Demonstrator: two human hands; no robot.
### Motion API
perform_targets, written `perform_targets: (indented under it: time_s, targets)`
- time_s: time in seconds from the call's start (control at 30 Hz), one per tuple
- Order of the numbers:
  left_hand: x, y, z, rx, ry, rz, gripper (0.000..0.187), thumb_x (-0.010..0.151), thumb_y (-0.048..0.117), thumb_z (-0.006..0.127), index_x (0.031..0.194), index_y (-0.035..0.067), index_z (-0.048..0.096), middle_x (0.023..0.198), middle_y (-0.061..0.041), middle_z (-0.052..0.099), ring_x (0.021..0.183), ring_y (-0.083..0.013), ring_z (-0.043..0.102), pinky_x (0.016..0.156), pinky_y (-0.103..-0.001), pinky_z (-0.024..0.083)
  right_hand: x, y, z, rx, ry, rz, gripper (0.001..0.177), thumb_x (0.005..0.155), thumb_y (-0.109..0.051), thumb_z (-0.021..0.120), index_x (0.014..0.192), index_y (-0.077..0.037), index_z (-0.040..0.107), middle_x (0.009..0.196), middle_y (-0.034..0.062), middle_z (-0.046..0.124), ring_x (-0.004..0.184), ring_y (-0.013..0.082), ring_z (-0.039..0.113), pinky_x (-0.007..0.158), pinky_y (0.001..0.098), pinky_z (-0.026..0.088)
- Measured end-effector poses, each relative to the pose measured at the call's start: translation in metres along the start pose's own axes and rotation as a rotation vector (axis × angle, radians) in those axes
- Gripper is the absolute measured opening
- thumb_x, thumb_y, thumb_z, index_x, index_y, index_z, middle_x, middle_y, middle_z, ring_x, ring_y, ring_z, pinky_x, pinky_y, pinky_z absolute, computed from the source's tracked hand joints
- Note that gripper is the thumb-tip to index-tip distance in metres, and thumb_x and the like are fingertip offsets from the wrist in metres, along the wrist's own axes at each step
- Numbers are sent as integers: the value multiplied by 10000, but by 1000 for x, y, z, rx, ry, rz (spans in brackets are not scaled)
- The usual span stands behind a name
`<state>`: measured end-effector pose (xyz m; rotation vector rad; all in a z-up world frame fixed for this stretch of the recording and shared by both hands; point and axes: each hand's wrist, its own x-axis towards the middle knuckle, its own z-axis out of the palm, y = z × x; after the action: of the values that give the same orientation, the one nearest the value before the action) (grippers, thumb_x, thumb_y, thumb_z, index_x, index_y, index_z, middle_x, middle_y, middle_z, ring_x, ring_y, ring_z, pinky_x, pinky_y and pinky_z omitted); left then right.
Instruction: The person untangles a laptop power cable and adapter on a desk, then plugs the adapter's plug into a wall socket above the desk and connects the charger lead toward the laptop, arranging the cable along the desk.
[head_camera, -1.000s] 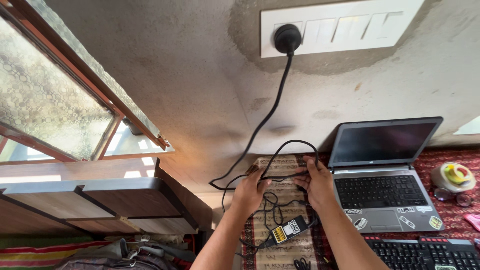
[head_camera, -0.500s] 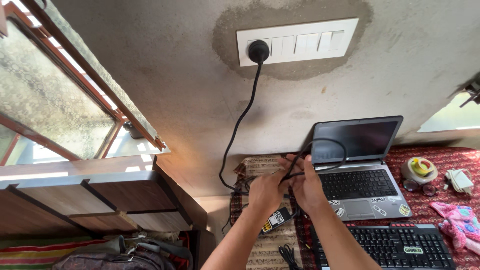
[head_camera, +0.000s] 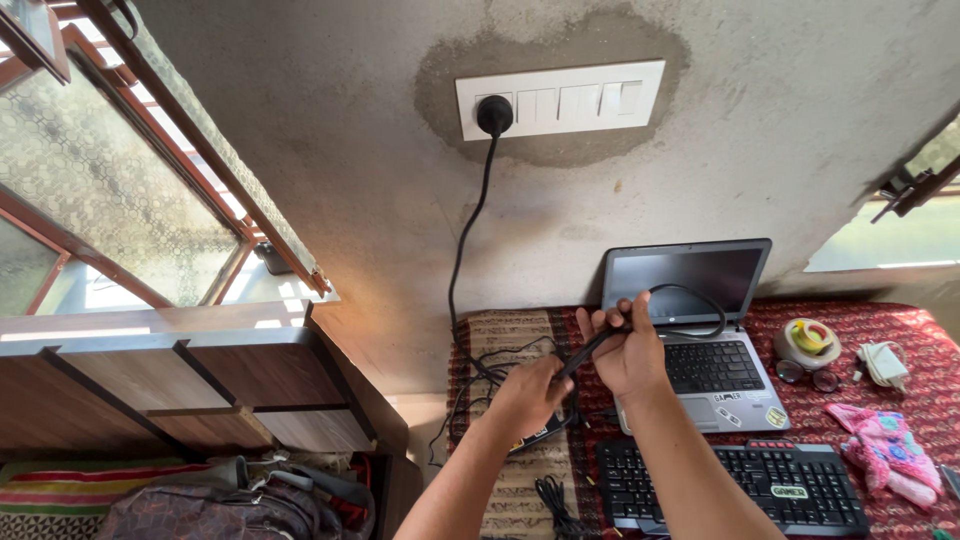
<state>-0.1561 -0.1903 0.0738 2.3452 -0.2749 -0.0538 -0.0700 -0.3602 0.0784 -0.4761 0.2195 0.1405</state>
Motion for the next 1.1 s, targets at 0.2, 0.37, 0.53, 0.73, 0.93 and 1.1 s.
perform_targets:
  time_s: [0.2, 0.37, 0.53, 0.73, 0.93, 1.1]
  targets:
    - [3, 19, -6, -208, 197, -45, 201, 1010, 244, 602, 1075, 54, 594, 770, -135, 682, 707, -329, 656, 643, -463, 477, -1, -22, 0, -81, 74, -2, 423, 1038, -494, 556, 843, -125, 488, 738, 34, 578, 825, 226, 659, 1012, 467, 561]
    - [10, 31, -9, -385, 359, 44, 234, 1003, 271, 663, 1063, 47, 642, 732, -110, 646, 601, -243, 571, 553, -398, 452, -16, -27, 0, -237, 106, 60, 343, 1011, -457, 642, 949, -137, 535, 852, 88, 664, 854, 238, 676, 919, 431, 588]
    - [19, 37, -28, -335, 414, -129, 303, 1023, 341, 584, 1096, 81, 721, 673, -25, 668, 516, -131, 517, 498, -339, 396, -42, -25, 15, -621, 169, 296, 573, 951, -601, 463, 969, -49, 614, 814, 92, 695, 786, 227, 713, 760, 374, 589]
    - [20, 48, -53, -323, 411, -269, 342, 1017, 352, 596, 1116, 47, 717, 616, -60, 612, 488, -148, 468, 488, -366, 363, -70, -15, 29, -1151, 75, -185, 308, 1020, -312, 671, 1023, -4, 669, 902, 176, 675, 758, 282, 644, 736, 457, 537]
    - [16, 57, -57, -225, 171, -225, 302, 1025, 302, 570, 1125, 77, 746, 728, -93, 720, 536, -194, 573, 527, -362, 442, -72, -23, 51, -1779, -331, -1118, 307, 879, -96, 674, 1184, -118, 694, 1279, 60, 681, 1243, 252, 579, 1066, 540, 368]
    - [5, 64, -66, -305, 230, 106, 312, 885, 102, 667, 1186, 48, 728, 1006, -115, 791, 918, -209, 744, 818, -348, 564, -74, -25, 55, -2013, -414, -923, 301, 875, -124, 718, 1176, -119, 718, 1183, 64, 715, 1207, 271, 609, 1103, 604, 276]
